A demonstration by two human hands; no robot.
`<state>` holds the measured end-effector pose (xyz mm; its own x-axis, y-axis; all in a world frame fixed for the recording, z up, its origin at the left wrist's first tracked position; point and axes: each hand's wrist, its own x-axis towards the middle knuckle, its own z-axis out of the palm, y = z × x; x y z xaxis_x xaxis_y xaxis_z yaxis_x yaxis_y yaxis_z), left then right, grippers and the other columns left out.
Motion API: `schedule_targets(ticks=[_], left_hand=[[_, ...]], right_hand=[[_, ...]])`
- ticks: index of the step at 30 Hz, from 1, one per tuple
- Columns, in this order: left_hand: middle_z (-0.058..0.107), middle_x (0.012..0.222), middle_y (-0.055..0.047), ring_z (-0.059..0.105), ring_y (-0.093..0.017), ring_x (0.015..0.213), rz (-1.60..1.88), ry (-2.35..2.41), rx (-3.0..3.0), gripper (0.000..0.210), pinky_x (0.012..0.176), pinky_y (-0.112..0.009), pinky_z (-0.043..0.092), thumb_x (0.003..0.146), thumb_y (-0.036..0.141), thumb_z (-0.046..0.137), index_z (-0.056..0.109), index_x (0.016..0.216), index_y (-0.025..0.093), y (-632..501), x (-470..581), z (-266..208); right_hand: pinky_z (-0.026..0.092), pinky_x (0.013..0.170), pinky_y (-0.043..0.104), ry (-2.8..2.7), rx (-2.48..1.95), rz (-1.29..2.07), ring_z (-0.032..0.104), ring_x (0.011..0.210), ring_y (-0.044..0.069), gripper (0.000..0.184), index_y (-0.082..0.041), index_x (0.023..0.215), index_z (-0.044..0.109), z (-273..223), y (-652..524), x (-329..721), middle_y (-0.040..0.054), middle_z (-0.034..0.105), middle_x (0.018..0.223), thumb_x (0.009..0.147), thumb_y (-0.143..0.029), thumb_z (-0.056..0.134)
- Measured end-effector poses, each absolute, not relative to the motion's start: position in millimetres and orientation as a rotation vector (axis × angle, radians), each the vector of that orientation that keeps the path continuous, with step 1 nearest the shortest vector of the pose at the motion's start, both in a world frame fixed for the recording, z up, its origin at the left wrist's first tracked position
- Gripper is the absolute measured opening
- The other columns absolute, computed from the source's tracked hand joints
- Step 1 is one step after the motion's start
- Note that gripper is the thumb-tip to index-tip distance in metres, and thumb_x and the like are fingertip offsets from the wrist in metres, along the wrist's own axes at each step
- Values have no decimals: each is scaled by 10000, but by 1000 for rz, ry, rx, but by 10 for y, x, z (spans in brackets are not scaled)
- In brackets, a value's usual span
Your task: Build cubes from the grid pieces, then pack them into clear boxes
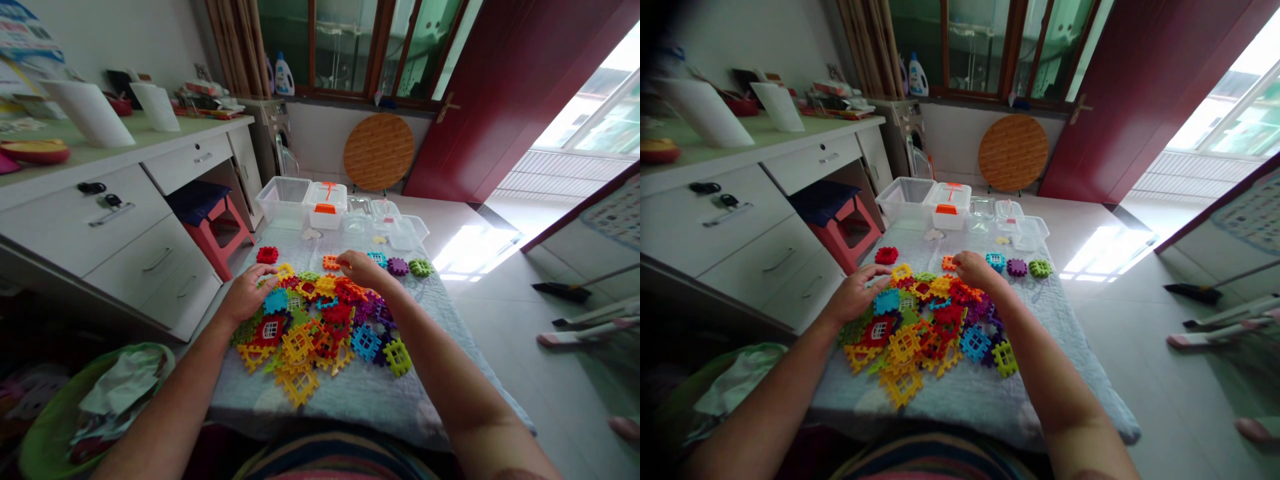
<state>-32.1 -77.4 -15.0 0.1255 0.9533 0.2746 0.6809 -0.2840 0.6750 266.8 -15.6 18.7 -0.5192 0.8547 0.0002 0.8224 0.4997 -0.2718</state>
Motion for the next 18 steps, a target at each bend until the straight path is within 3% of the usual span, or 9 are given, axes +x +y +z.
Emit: schedule_targets(ticks=[5, 10, 18], left_hand=[[692, 1045, -83, 611, -242, 1009, 707, 1324, 2256, 311, 950, -363, 447, 876, 396, 454, 680, 973, 206, -632, 110, 137], [713, 989, -82, 639, -250, 940, 499, 1238, 2309, 258, 885, -344, 474, 789, 359, 545, 700, 939, 218, -380, 414, 13], [718, 1042, -71, 659, -250, 943, 433, 1180, 2334, 349, 874, -344, 491, 738, 248, 540, 685, 1054, 218, -487, 416, 6]], right_hand=[[423, 906, 281, -2665, -1356, 442, 596, 1053, 182, 381, -169, 1155, 646, 98, -456, 2678, 90, 680, 1154, 843, -77, 448], [419, 875, 293, -2734, -1330, 394, 599, 958, 185, 246, -166, 964, 678, 132, -667, 2675, 90, 680, 1002, 852, -119, 465], [421, 894, 319, -2641, -1270, 500, 593, 927, 179, 234, -180, 874, 691, 223, -930, 3027, 68, 678, 944, 809, -98, 483]])
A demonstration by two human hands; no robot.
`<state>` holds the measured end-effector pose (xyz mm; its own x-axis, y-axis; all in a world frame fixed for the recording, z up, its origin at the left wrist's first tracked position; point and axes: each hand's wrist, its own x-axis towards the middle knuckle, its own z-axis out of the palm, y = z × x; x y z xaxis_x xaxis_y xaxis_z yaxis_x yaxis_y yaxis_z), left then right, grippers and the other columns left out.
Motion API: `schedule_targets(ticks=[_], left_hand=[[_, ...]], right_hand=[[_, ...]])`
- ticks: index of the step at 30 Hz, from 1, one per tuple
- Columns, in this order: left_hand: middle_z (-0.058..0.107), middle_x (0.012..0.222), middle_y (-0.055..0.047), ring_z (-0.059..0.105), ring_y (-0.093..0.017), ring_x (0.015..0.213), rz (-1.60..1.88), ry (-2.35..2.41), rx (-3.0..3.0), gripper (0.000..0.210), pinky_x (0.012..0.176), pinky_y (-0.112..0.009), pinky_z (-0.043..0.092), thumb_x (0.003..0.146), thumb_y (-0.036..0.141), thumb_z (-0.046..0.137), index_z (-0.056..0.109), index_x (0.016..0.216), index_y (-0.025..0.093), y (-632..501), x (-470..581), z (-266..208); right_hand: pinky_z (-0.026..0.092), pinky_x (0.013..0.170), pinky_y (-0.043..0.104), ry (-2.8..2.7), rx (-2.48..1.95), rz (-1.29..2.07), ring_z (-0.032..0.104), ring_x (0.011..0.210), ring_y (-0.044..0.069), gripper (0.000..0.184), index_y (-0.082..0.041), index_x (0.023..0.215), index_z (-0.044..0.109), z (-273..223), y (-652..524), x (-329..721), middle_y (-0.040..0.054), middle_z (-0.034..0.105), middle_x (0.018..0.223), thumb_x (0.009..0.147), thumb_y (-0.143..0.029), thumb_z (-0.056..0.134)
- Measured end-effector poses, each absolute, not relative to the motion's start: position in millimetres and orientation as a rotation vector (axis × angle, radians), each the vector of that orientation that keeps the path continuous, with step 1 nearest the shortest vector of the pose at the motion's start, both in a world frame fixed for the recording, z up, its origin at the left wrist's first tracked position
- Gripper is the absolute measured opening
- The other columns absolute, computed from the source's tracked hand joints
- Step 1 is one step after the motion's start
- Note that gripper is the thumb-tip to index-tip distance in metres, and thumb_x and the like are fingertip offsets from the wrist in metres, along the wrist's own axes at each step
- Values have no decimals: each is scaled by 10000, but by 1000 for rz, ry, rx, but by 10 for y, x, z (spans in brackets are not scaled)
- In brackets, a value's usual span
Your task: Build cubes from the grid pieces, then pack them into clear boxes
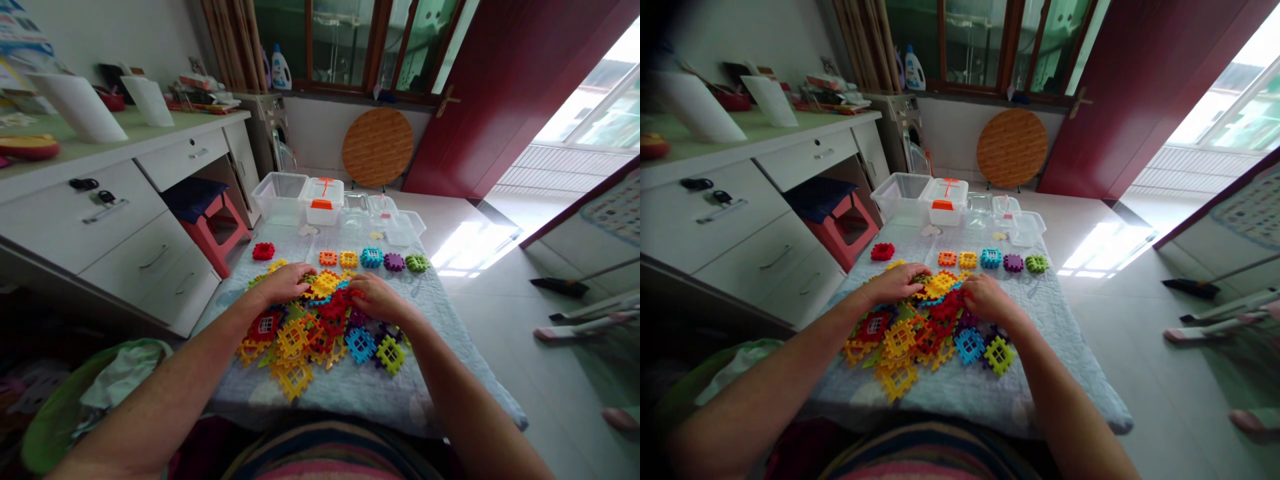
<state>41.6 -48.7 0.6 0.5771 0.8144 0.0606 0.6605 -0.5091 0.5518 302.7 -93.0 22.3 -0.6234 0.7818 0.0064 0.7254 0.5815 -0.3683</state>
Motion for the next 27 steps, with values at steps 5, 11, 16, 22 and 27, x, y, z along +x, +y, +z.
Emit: schedule_targets(ticks=[5, 11, 16, 22, 27], left_hand=[[703, 1066, -70, 671, -215, 911, 560, 1143, 2231, 403, 832, -313, 519, 724, 189, 503, 675, 1088, 204, -620, 339, 103], [682, 1127, -84, 634, -221, 1021, 620, 1376, 2264, 389, 954, -335, 475, 793, 231, 453, 658, 1116, 164, -668, 254, 180], [653, 1235, -118, 587, -270, 1141, 251, 1411, 2309, 478, 1016, -363, 424, 777, 340, 552, 599, 1209, 143, -537, 379, 150], [688, 1079, -110, 659, -235, 925, 130, 1391, 2230, 560, 819, -302, 498, 720, 346, 603, 566, 1233, 123, -372, 464, 64], [692, 1014, -82, 653, -218, 904, 129, 1326, 2299, 372, 799, -284, 493, 729, 247, 569, 682, 1073, 161, -352, 454, 71]], right_hand=[[449, 754, 274, -2384, -1286, 647, 602, 768, 153, 192, -183, 780, 679, 150, -960, 3287, 34, 679, 806, 810, -146, 493], [412, 595, 239, -1926, -1448, 575, 534, 592, 125, 168, -175, 772, 665, -133, -892, 3481, 7, 635, 675, 789, -256, 519], [357, 521, 229, -1801, -1494, 521, 447, 502, 107, 179, -173, 733, 648, -262, -833, 3567, -23, 535, 556, 762, -297, 522], [348, 524, 228, -1819, -1547, 479, 433, 477, 104, 185, -175, 725, 662, -297, -845, 3582, -30, 521, 522, 755, -288, 519], [351, 546, 229, -1857, -1568, 454, 445, 489, 103, 186, -172, 729, 673, -277, -854, 3557, -24, 544, 537, 752, -275, 520]])
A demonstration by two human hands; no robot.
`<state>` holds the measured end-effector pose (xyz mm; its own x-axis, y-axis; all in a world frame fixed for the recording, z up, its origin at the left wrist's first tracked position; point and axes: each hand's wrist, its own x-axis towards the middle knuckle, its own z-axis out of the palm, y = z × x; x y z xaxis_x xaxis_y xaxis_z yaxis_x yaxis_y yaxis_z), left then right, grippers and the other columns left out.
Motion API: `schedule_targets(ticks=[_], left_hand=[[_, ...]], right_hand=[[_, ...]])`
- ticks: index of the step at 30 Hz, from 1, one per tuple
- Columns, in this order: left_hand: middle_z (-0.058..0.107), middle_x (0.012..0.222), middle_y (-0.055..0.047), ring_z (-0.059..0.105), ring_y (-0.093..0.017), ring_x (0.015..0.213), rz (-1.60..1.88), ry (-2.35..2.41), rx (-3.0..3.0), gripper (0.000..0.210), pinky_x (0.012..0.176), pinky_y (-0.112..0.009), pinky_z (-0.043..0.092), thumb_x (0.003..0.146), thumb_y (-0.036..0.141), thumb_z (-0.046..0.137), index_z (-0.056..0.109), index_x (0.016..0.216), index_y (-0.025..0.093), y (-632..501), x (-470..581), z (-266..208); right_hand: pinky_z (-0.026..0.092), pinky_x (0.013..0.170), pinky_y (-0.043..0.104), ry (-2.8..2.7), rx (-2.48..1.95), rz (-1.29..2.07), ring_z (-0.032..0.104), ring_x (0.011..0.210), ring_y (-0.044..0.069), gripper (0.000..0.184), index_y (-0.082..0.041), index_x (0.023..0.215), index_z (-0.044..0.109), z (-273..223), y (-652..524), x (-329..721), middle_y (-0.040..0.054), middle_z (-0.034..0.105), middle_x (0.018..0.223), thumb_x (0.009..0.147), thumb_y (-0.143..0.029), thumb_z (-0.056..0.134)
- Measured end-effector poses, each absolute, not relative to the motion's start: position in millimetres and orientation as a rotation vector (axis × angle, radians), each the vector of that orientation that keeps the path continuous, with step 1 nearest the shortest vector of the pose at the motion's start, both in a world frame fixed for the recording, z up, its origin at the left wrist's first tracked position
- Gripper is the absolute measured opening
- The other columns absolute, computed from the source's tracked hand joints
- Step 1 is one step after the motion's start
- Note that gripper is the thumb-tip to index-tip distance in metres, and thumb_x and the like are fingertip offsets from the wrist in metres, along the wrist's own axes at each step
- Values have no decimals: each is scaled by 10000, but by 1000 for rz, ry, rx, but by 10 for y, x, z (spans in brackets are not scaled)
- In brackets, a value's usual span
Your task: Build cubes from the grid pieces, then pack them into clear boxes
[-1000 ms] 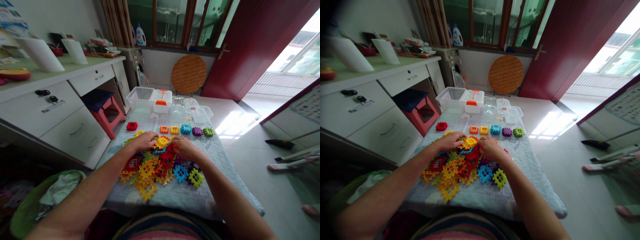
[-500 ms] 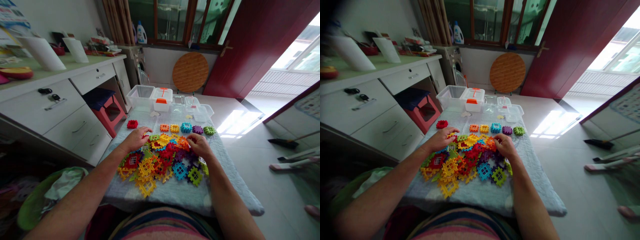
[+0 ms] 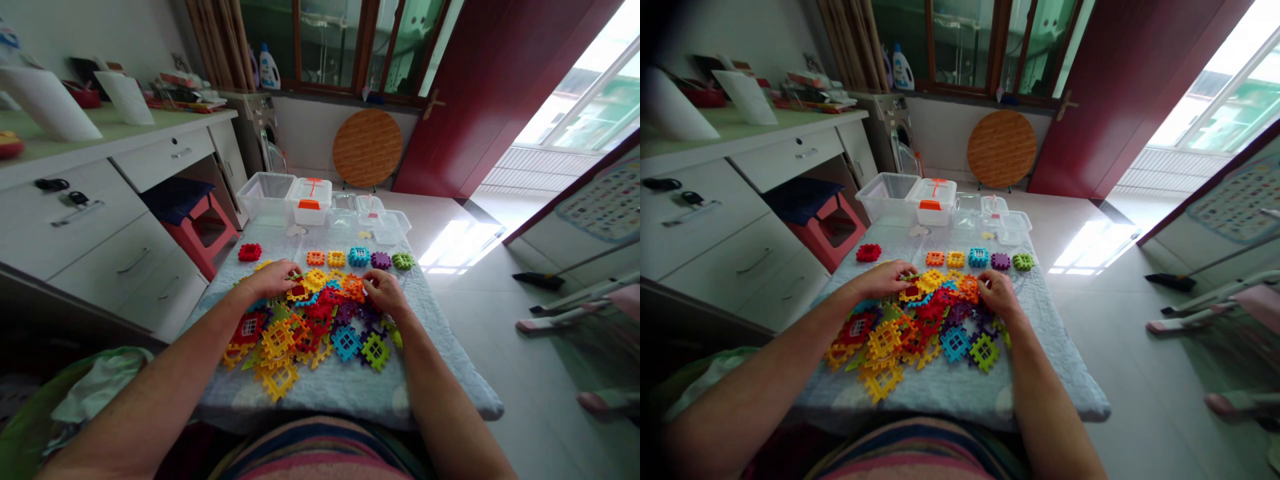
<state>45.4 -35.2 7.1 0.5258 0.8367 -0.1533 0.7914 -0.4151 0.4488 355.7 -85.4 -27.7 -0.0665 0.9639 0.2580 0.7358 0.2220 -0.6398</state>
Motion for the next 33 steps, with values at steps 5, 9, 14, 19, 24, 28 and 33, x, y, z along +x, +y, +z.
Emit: schedule_targets(ticks=[5, 9, 14, 19, 24, 28, 33], left_hand=[[677, 1005, -53, 645, -178, 911, 322, 1303, 2477, 375, 857, -278, 486, 759, 86, 471, 737, 995, 204, -497, 512, 146], [657, 1095, -48, 629, -170, 1000, 547, 1133, 2559, 396, 922, -290, 487, 780, 45, 479, 719, 1042, 219, -756, 637, 204], [602, 1287, -83, 572, -188, 1181, 441, 1028, 2588, 605, 1039, -342, 458, 730, -16, 449, 585, 1278, 200, -1021, 665, 169], [572, 1356, -103, 510, -211, 1271, 427, 1162, 2551, 573, 1128, -414, 373, 781, 42, 429, 526, 1332, 165, -1120, 387, 171], [526, 1402, -114, 434, -286, 1333, 467, 1329, 2509, 509, 1142, -476, 329, 872, 403, 565, 523, 1333, 191, -1326, 87, 207], [392, 1493, -158, 286, -374, 1409, 559, 1447, 2530, 906, 1153, -562, 248, 720, 680, 651, 384, 1443, 204, -1627, -48, 65], [238, 1548, -225, 191, -440, 1426, 624, 1498, 2593, 1245, 1134, -622, 200, 594, 783, 667, 118, 1538, 185, -1964, 8, -236]], right_hand=[[353, 549, 232, -1845, -1541, 451, 450, 495, 103, 173, -175, 719, 664, -248, -871, 3557, -21, 552, 553, 755, -267, 522], [367, 552, 237, -1825, -1517, 447, 475, 516, 112, 154, -181, 736, 662, -231, -881, 3563, -19, 561, 567, 755, -265, 534], [429, 645, 261, -1904, -1434, 443, 542, 623, 134, 137, -187, 781, 671, -193, -905, 3509, 6, 627, 684, 782, -253, 550], [456, 859, 349, -2081, -1215, 452, 580, 921, 197, 161, -201, 932, 675, -67, -991, 3282, 62, 667, 963, 837, -295, 585], [423, 953, 415, -2330, -1157, 370, 507, 1095, 261, 460, -187, 1189, 595, 96, -1114, 2877, 108, 609, 1154, 820, -456, 646], [427, 900, 433, -2468, -1356, 263, 494, 1042, 295, 582, -159, 1164, 588, 146, -1168, 2619, 132, 590, 1097, 766, -578, 654], [418, 847, 406, -2485, -1467, 241, 492, 987, 283, 370, -179, 1012, 620, 97, -1157, 2502, 124, 585, 1027, 772, -458, 664]])
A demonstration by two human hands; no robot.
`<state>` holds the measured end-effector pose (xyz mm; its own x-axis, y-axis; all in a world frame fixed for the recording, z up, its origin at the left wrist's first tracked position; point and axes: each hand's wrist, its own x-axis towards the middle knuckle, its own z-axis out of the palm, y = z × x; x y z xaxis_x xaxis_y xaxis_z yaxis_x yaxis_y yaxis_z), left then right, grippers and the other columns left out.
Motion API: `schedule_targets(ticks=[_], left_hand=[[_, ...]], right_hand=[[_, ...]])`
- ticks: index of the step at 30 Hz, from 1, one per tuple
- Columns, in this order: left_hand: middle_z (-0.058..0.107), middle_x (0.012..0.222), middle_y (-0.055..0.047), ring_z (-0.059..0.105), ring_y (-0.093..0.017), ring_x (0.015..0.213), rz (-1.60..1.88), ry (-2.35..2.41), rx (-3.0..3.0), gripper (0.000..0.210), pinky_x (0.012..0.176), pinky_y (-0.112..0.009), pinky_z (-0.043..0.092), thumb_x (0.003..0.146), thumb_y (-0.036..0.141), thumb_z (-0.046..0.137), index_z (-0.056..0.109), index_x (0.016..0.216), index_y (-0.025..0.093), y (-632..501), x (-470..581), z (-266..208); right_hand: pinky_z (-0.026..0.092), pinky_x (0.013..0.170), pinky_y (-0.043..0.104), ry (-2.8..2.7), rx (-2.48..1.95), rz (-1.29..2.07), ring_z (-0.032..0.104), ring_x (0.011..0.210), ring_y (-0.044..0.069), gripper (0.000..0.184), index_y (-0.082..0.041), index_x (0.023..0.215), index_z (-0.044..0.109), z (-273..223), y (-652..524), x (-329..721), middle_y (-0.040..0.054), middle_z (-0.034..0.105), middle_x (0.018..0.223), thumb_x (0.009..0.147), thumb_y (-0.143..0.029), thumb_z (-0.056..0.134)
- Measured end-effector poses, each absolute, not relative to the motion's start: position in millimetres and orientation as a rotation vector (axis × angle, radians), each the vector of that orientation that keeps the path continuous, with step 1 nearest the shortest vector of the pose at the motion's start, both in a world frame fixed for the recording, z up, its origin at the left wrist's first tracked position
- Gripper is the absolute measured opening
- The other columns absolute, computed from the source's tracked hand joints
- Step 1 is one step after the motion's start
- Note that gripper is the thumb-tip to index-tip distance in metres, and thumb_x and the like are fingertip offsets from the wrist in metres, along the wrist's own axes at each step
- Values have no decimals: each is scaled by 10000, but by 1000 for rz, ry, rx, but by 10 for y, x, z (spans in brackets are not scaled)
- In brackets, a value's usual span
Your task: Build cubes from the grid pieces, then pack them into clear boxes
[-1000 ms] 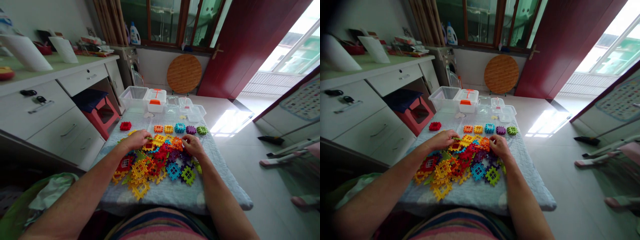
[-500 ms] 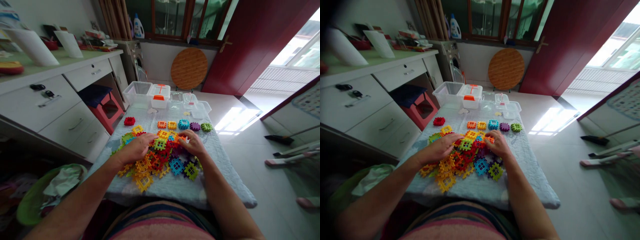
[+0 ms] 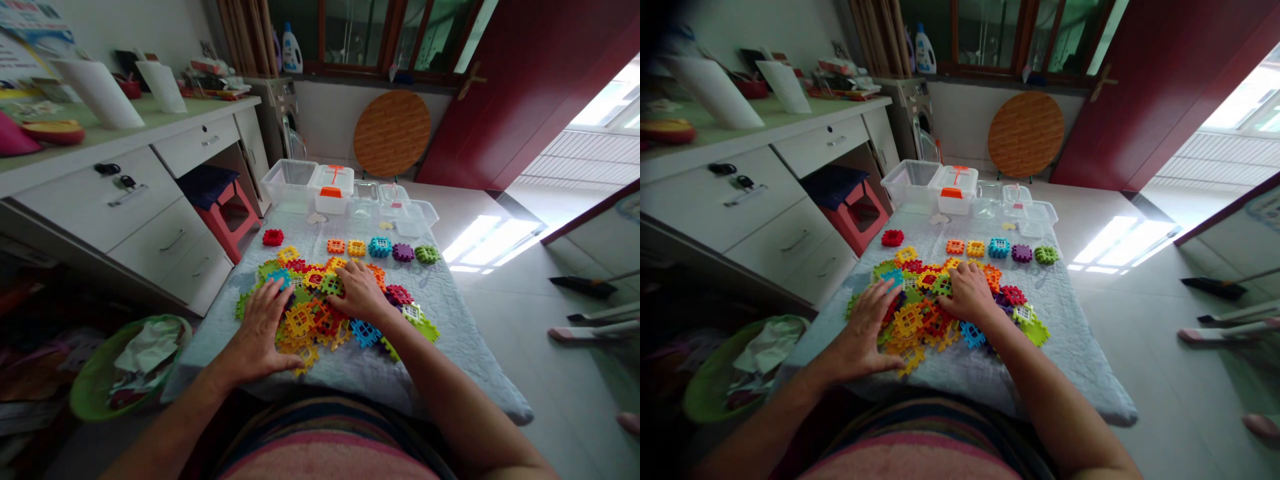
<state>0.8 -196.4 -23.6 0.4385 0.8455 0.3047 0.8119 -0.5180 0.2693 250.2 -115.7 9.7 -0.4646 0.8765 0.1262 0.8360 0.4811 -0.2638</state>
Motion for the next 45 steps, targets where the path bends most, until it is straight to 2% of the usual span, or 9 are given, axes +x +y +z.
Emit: schedule_targets(ticks=[5, 9, 14, 18, 21, 29, 35, 40, 45], left_hand=[[201, 1565, -233, 161, -459, 1429, 592, 1466, 2628, 1286, 1131, -649, 144, 582, 799, 653, 68, 1548, 184, -2024, 133, -356], [197, 1578, -205, 156, -433, 1440, 593, 1431, 2655, 1160, 1146, -627, 135, 678, 728, 637, 92, 1547, 187, -1973, 154, -351], [231, 1571, -178, 165, -398, 1447, 613, 1442, 2673, 1014, 1163, -604, 116, 779, 651, 594, 107, 1547, 201, -1933, 133, -329], [202, 1579, -191, 159, -410, 1446, 608, 1387, 2703, 1119, 1161, -605, 114, 706, 746, 603, 102, 1547, 202, -1984, 127, -312], [172, 1590, -193, 141, -442, 1443, 539, 1321, 2702, 1178, 1149, -625, 122, 619, 802, 623, 175, 1538, 217, -2038, 143, -316], [229, 1587, -145, 193, -391, 1444, 547, 1289, 2702, 857, 1164, -586, 134, 783, 586, 606, 292, 1507, 253, -2017, 142, -306], [284, 1554, -180, 242, -383, 1425, 639, 1423, 2710, 956, 1165, -583, 117, 753, 667, 601, 249, 1513, 209, -2024, 60, -390], [317, 1524, -214, 230, -406, 1421, 660, 1635, 2653, 1013, 1148, -621, 97, 710, 714, 614, 269, 1498, 179, -2043, 10, -454], [332, 1522, -199, 256, -407, 1405, 639, 1648, 2602, 961, 1150, -618, 101, 705, 694, 632, 335, 1474, 200, -2024, 12, -477]], right_hand=[[412, 875, 393, -2423, -1394, 342, 479, 988, 264, 358, -186, 1041, 605, 51, -1133, 2540, 104, 558, 1031, 753, -384, 682], [413, 916, 384, -2331, -1333, 459, 477, 1043, 250, 437, -179, 1153, 563, 54, -1123, 2646, 96, 528, 1090, 752, -306, 679], [408, 969, 382, -2249, -1270, 597, 491, 1086, 239, 464, -177, 1188, 548, 59, -1132, 2770, 97, 522, 1135, 751, -259, 683], [413, 972, 389, -2238, -1279, 601, 499, 1084, 243, 479, -171, 1202, 547, 26, -1134, 2799, 98, 529, 1130, 758, -282, 689], [409, 971, 404, -2220, -1325, 538, 498, 1087, 249, 486, -187, 1212, 548, 3, -1111, 2804, 99, 525, 1147, 764, -311, 690], [405, 917, 427, -2350, -1471, 380, 500, 1031, 279, 480, -170, 1186, 595, 93, -1091, 2846, 122, 567, 1127, 772, -386, 699], [390, 906, 390, -2460, -1204, 422, 492, 1017, 241, 241, -219, 1075, 674, 221, -1107, 2488, 78, 611, 1086, 851, -297, 633], [374, 918, 417, -2620, -1159, 401, 451, 1080, 268, 275, -227, 1130, 673, 191, -1044, 2054, 94, 587, 1183, 871, -287, 604], [368, 903, 419, -2655, -1204, 394, 447, 1074, 273, 202, -219, 1027, 691, 159, -977, 1885, 99, 580, 1121, 866, -315, 616]])
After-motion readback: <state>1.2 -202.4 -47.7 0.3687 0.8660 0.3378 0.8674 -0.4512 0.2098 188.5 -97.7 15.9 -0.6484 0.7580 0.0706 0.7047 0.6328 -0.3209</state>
